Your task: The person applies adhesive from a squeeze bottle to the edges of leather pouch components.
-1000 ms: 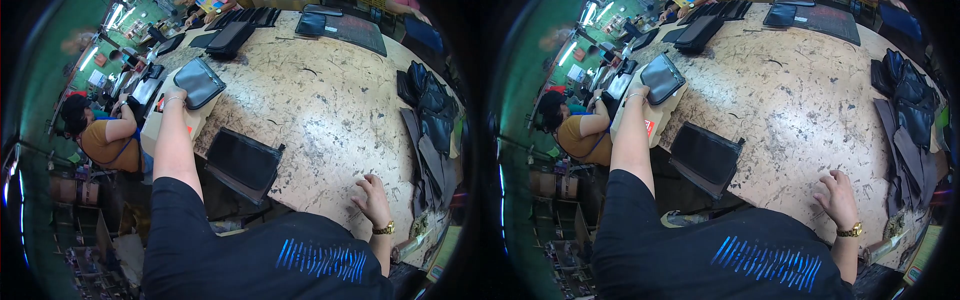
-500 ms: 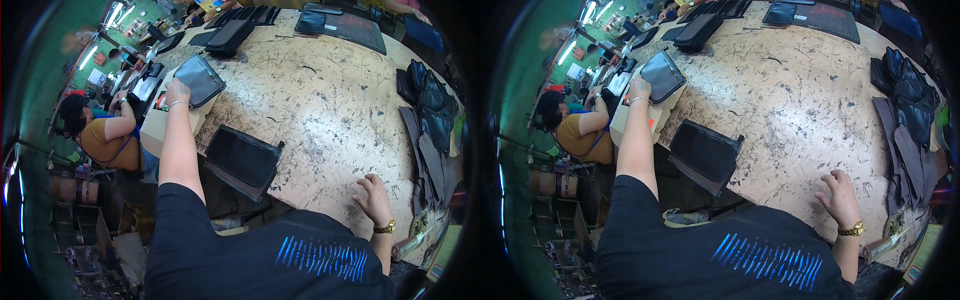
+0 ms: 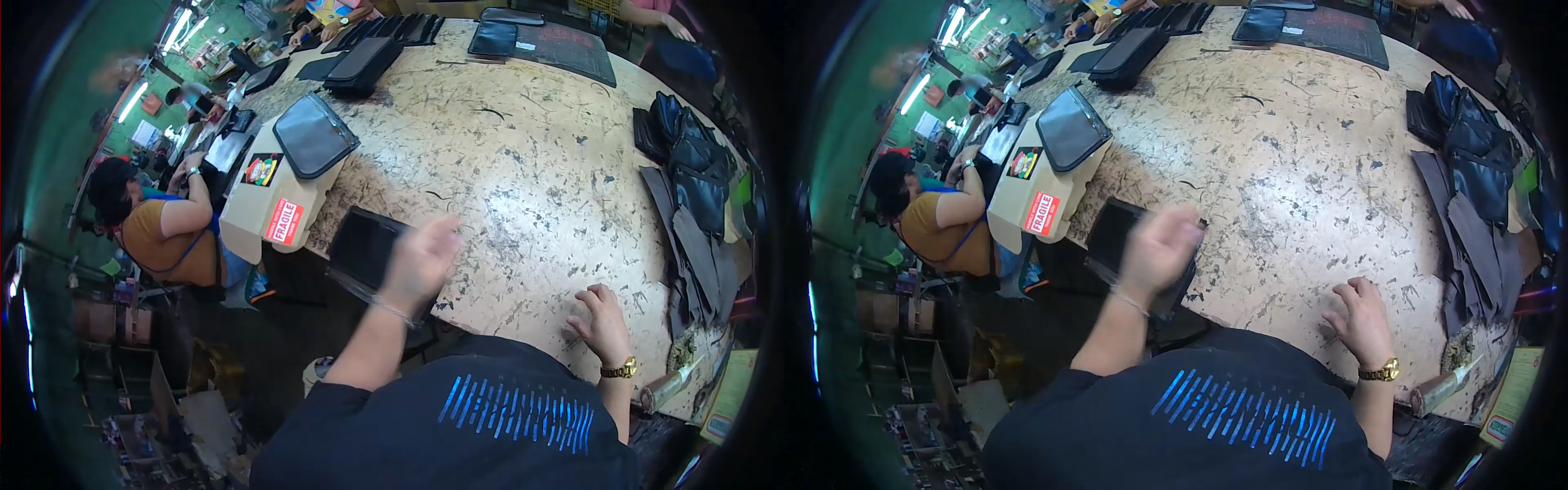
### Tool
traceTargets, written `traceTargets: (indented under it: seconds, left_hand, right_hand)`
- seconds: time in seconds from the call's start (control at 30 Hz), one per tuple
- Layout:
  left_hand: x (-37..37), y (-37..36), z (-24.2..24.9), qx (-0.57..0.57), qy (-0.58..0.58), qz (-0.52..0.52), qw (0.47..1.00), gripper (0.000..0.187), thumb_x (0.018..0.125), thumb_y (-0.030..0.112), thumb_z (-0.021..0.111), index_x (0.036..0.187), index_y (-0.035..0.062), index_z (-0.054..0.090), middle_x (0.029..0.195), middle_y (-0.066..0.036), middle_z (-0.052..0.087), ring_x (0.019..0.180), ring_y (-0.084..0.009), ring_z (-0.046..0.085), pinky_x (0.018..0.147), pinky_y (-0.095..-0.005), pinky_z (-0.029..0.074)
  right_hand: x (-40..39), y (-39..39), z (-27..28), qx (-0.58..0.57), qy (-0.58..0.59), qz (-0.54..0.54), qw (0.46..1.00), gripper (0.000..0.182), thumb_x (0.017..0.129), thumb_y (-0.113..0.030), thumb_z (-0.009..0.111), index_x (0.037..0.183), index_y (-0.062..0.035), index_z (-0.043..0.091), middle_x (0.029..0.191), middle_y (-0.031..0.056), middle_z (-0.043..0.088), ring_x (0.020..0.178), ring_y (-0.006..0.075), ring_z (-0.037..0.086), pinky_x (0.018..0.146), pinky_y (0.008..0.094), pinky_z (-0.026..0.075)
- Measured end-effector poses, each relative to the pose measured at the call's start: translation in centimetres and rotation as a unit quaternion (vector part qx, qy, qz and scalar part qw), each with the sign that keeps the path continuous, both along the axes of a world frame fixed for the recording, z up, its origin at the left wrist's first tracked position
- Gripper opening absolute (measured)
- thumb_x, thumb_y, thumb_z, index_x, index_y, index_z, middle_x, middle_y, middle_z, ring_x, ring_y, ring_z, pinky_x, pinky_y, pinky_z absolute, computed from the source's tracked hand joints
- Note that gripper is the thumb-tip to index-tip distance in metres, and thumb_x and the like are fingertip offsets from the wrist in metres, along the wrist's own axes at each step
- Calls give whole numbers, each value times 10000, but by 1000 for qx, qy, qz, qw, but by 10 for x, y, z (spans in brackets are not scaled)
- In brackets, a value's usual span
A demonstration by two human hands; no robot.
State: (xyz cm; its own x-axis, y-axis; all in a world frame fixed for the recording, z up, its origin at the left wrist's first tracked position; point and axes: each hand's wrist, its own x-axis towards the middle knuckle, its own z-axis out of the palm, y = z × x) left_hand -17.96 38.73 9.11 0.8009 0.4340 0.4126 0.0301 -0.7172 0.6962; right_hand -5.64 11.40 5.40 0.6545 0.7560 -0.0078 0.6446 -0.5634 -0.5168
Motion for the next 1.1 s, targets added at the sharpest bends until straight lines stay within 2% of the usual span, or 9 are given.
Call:
traceTargets:
  seconds: [0.07,0.27,0.47,0.6,0.8,0.83,0.93,0.97,1.1]
  left_hand:
    - [9,-45,-42,-151,94,-196,964,215,747,77,550,944,-7,532,863,-117,544,687,-185,562,644,-271,452]
    - [24,-106,-58,-87,119,-408,901,189,733,74,517,909,7,525,864,-154,520,863,-279,503,717,-316,423]
    - [37,-131,-71,-97,13,-444,891,197,713,-2,497,905,7,537,830,-153,553,756,-268,547,674,-320,443]
    - [41,-147,-73,-133,143,-467,862,186,787,-12,429,928,22,546,695,-49,546,611,-123,530,568,-231,425]
    - [62,-181,-51,-66,215,-413,882,199,837,100,422,1001,56,525,631,-41,511,557,-112,498,532,-222,402]
    - [66,-185,-57,-59,292,-385,873,262,795,219,507,1017,82,527,796,-119,563,745,-237,553,644,-289,429]
    - [78,-194,-83,151,94,-432,884,307,780,255,522,1041,93,513,1010,-141,516,930,-292,491,757,-337,410]
    - [76,-194,-86,208,166,-429,863,397,767,302,525,1110,110,467,1205,-133,376,1116,-314,344,867,-449,336]
    - [50,-200,-92,294,229,-347,861,506,765,382,495,1221,203,369,1329,-86,211,1235,-313,146,865,-625,212]
  right_hand:
    - [-5,0,2,7,9,-2,1000,358,593,-103,657,913,-22,519,938,141,473,901,308,455,776,347,388]
    - [-31,-16,-1,23,-11,-26,999,350,601,-98,655,913,-24,514,917,140,469,883,310,454,769,352,385]
    - [-55,-57,-3,71,11,-57,996,320,650,-142,637,926,-34,515,923,136,483,899,291,463,780,342,389]
    - [-74,-94,1,71,-14,-114,991,302,663,-200,631,901,-46,525,881,117,498,877,281,475,758,340,398]
    - [-61,-147,23,124,-1,-133,983,309,672,-200,630,925,-53,532,864,110,519,837,267,505,744,327,411]
    - [-44,-160,26,141,-22,-152,978,290,677,-182,635,912,-45,535,853,99,526,818,237,515,732,310,416]
    - [24,-195,43,179,33,-254,950,239,706,-157,631,876,-12,546,812,71,544,771,142,530,688,270,430]
    - [51,-209,37,192,25,-268,944,246,703,-177,635,861,-5,558,795,84,567,734,145,546,660,266,438]
    - [144,-227,23,116,22,-280,953,246,704,-205,631,830,1,580,756,105,601,694,167,568,636,271,446]
